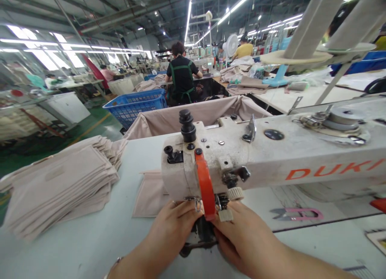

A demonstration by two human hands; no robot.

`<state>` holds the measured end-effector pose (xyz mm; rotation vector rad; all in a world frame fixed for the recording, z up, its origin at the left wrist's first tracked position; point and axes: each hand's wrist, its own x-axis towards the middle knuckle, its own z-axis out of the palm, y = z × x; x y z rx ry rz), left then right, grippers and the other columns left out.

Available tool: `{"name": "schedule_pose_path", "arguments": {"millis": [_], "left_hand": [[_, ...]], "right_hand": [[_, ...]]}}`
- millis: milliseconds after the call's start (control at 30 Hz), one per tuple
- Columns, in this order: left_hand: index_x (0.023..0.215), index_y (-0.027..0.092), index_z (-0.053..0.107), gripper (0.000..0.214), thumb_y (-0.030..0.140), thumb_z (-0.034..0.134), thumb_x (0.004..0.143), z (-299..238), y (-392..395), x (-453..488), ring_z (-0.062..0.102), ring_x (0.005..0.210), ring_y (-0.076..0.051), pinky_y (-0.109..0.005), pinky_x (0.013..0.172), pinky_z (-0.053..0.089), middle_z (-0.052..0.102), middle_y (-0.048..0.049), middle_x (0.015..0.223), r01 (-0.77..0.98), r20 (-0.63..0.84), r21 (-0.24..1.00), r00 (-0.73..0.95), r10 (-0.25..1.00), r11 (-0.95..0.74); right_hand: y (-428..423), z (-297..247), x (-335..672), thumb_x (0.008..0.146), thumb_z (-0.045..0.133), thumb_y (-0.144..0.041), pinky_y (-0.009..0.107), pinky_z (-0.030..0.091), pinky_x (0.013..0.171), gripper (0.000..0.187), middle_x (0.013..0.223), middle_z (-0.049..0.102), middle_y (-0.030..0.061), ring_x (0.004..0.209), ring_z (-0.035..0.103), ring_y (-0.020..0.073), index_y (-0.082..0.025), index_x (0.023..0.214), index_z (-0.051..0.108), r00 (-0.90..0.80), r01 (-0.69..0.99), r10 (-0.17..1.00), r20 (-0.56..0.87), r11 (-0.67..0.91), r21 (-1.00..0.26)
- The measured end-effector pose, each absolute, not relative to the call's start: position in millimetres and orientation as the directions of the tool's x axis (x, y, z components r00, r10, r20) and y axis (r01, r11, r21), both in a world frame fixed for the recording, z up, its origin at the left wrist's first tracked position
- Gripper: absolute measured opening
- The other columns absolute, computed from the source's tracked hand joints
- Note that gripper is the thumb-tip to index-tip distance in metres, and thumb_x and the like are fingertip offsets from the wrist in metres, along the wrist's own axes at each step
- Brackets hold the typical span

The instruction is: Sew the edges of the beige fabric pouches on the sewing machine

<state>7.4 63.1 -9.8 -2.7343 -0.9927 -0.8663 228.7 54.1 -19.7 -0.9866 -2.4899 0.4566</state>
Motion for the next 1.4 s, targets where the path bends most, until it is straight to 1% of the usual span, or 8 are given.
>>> {"name": "schedule_pose_path", "arguments": {"millis": [367,467,600,700,900,1067,1267,1400], "left_hand": [[0.093,0.023,0.071,0.029,0.003,0.051,0.090,-13.9,80.2,0.1,0.073,0.091,-0.019,-0.032,0.092,0.056,0.077,-0.0010,0.088,0.680,0.336,0.302,0.580,0.742,-0.668],[0.085,0.022,0.071,0.028,0.003,0.050,0.090,-13.8,84.3,-0.1,0.072,0.096,-0.021,-0.034,0.093,0.056,0.077,-0.0029,0.091,0.704,0.317,0.311,0.556,0.768,-0.638],[0.093,0.022,0.072,0.032,0.001,0.048,0.089,-11.6,84.6,0.2,0.072,0.095,-0.021,-0.032,0.091,0.057,0.077,-0.0036,0.094,0.704,0.310,0.298,0.567,0.763,-0.645],[0.090,0.020,0.072,0.035,-0.002,0.045,0.087,-9.8,83.6,0.4,0.072,0.096,-0.020,-0.031,0.093,0.056,0.077,-0.0045,0.089,0.710,0.308,0.280,0.571,0.761,-0.646],[0.081,0.022,0.072,0.027,0.007,0.051,0.091,-7.4,87.3,-2.9,0.072,0.092,-0.020,-0.031,0.088,0.057,0.077,-0.0031,0.088,0.748,0.251,0.226,0.574,0.780,-0.624],[0.090,0.017,0.073,0.026,0.001,0.054,0.085,-2.3,74.0,4.4,0.072,0.088,-0.026,-0.038,0.082,0.057,0.077,-0.0101,0.093,0.816,0.207,0.101,0.543,0.814,-0.569],[0.101,0.010,0.073,0.040,-0.007,0.052,0.071,-1.2,51.1,15.7,0.066,0.113,-0.033,-0.047,0.103,0.049,0.074,-0.0164,0.113,0.799,0.098,-0.068,0.601,0.793,-0.597],[0.118,0.011,0.068,0.051,-0.004,0.045,0.076,7.5,51.4,9.1,0.063,0.119,-0.032,-0.050,0.104,0.047,0.069,-0.0168,0.126,0.859,0.074,0.171,0.477,0.876,-0.482]], "right_hand": [[54.7,-15.1,222.6,0.088,0.048,-0.016,0.045,0.050,0.079,0.029,0.101,0.064,0.0109,0.093,0.057,0.0309,-0.018,0.110,0.066,-0.628,0.644,0.753,0.197,0.645,-0.412],[55.1,-14.6,222.4,0.089,0.046,-0.016,0.045,0.049,0.079,0.029,0.101,0.064,0.0116,0.093,0.057,0.0307,-0.018,0.111,0.065,-0.625,0.649,0.755,0.197,0.643,-0.407],[54.8,-13.8,222.5,0.089,0.046,-0.017,0.045,0.049,0.081,0.022,0.102,0.064,0.0108,0.093,0.057,0.0302,-0.020,0.099,0.065,-0.624,0.651,0.760,0.181,0.634,-0.417],[54.4,-14.2,222.7,0.089,0.046,-0.017,0.044,0.048,0.083,0.018,0.103,0.064,0.0100,0.095,0.057,0.0296,-0.020,0.091,0.064,-0.625,0.642,0.760,0.178,0.631,-0.436],[55.3,-15.8,222.6,0.090,0.047,-0.018,0.044,0.048,0.079,0.024,0.099,0.064,0.0106,0.091,0.057,0.0294,-0.019,0.106,0.065,-0.615,0.656,0.761,0.206,0.638,-0.402],[56.1,-18.2,223.1,0.092,0.046,-0.019,0.044,0.048,0.086,0.018,0.109,0.065,0.0111,0.098,0.057,0.0291,-0.019,0.094,0.064,-0.639,0.618,0.738,0.217,0.660,-0.427],[56.4,-21.2,223.3,0.091,0.048,-0.016,0.043,0.050,0.081,0.038,0.101,0.066,0.0116,0.091,0.059,0.0286,-0.017,0.126,0.063,-0.632,0.623,0.731,0.258,0.677,-0.392],[56.7,-21.0,224.7,0.090,0.050,-0.016,0.042,0.051,0.079,0.038,0.096,0.065,0.0114,0.087,0.059,0.0282,-0.016,0.125,0.065,-0.635,0.632,0.730,0.252,0.679,-0.374]]}}
